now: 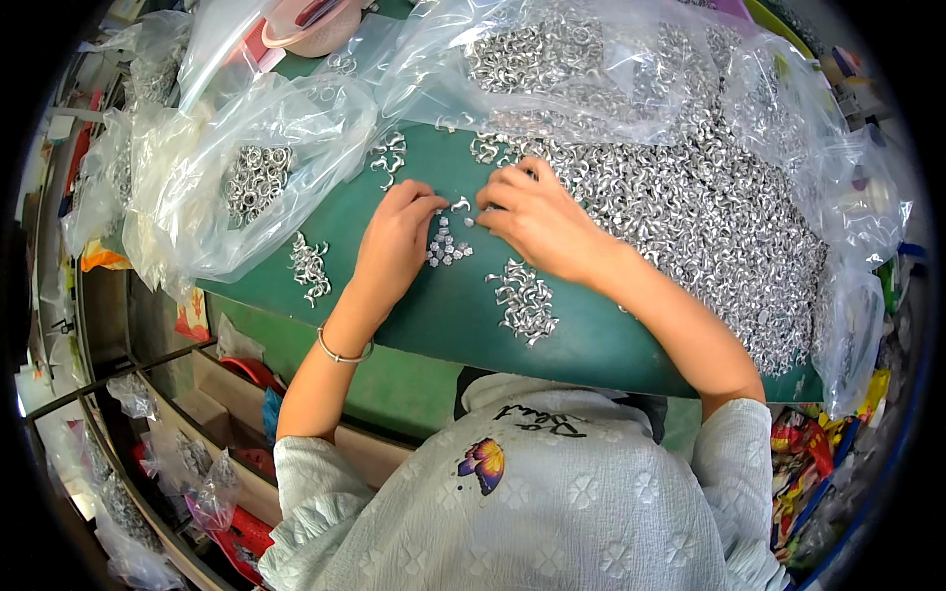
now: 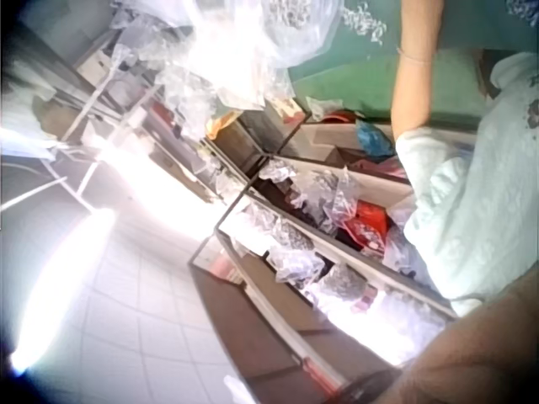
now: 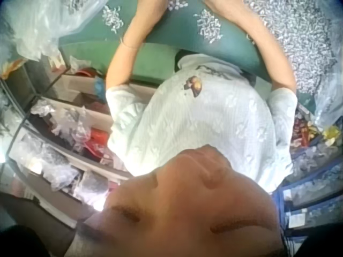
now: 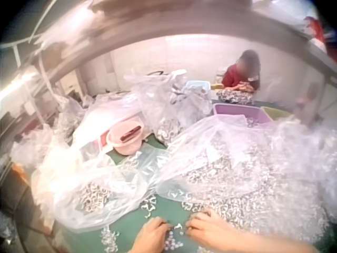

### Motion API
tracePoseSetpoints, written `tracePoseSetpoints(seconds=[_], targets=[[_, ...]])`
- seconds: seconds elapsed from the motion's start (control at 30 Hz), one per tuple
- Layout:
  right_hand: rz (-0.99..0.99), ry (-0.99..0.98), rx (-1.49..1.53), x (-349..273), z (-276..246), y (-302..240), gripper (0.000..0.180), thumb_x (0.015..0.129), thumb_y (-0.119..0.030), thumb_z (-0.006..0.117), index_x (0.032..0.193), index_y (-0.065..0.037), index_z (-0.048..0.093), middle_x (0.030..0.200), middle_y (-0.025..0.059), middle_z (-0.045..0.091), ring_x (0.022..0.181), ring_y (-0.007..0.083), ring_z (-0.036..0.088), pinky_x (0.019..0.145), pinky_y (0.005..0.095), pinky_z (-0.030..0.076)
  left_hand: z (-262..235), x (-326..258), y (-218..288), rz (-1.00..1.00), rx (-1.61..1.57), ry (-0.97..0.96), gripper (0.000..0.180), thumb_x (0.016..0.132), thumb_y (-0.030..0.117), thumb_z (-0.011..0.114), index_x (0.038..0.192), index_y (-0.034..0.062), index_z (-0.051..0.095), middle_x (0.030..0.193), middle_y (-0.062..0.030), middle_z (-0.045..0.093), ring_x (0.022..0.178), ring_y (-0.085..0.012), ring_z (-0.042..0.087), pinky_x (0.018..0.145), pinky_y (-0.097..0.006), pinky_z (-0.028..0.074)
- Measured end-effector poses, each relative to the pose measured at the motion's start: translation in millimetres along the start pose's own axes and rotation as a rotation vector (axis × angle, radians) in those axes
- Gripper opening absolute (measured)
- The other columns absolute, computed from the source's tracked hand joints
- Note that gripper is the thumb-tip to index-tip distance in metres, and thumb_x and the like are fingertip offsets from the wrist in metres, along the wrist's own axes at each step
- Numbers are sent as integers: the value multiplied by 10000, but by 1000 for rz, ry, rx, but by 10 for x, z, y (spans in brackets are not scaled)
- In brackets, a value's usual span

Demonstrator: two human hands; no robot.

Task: The person sorts small metal components by hand on a green surface, picking them from a large pile and arranging them into smaller groups.

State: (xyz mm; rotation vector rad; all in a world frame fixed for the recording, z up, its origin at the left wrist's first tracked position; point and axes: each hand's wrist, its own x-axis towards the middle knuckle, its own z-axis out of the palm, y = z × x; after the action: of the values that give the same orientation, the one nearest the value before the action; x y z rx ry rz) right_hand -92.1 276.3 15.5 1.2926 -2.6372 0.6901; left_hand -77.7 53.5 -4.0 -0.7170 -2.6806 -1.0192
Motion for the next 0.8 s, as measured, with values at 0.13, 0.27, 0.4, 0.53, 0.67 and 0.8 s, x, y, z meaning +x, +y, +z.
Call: tracePoseSetpoints(seconds=[0.13, 0.27, 0.4, 0.53, 0.67, 0.8], targets=[[65, 56, -57, 72, 78, -2, 159, 791, -101, 664, 946, -73, 685, 989, 37, 600, 1022, 212, 527, 922, 384, 371, -87, -101, 83, -107, 25, 9, 159, 819, -84, 584, 954, -31, 651, 964, -145, 597, 887, -332, 590, 781, -387, 480], [46, -5, 44, 29, 83, -42, 168, 783, -98, 684, 949, -74, 681, 971, 48, 594, 982, 225, 530, 884, 365, 376, -65, -239, 208, -151, -136, -18, 191, 829, -88, 566, 994, -24, 640, 988, -155, 591, 912, -332, 588, 798, -384, 475], [178, 169, -12, -22, -31, 70, 185, 775, -81, 692, 960, -69, 677, 926, 35, 581, 949, 224, 532, 827, 370, 376, -58, -115, 264, -87, -34, 72, 209, 825, -81, 583, 1016, -17, 640, 1000, -146, 591, 948, -322, 579, 827, -383, 464], [170, 29, -103, -5, -2, -19, 151, 783, -70, 685, 934, -65, 669, 945, 40, 596, 947, 229, 542, 818, 363, 380, 63, 150, 101, 3, -122, -50, 189, 810, -61, 625, 989, -11, 658, 992, -135, 594, 913, -309, 581, 803, -378, 468], [149, 4, 5, -15, 5, 15, 165, 790, -106, 680, 952, -76, 672, 975, 39, 593, 980, 236, 531, 851, 373, 385, 55, 238, -100, -65, -117, -57, 179, 797, -52, 652, 968, -5, 676, 966, -128, 596, 810, -305, 594, 730, -377, 486], [140, 141, -89, 23, -5, 108, 172, 786, -107, 680, 954, -72, 668, 982, 56, 598, 981, 259, 537, 852, 399, 385, -6, 224, -102, -149, -158, 66, 218, 798, -75, 636, 1003, -8, 667, 954, -122, 600, 779, -292, 603, 701, -354, 491]])
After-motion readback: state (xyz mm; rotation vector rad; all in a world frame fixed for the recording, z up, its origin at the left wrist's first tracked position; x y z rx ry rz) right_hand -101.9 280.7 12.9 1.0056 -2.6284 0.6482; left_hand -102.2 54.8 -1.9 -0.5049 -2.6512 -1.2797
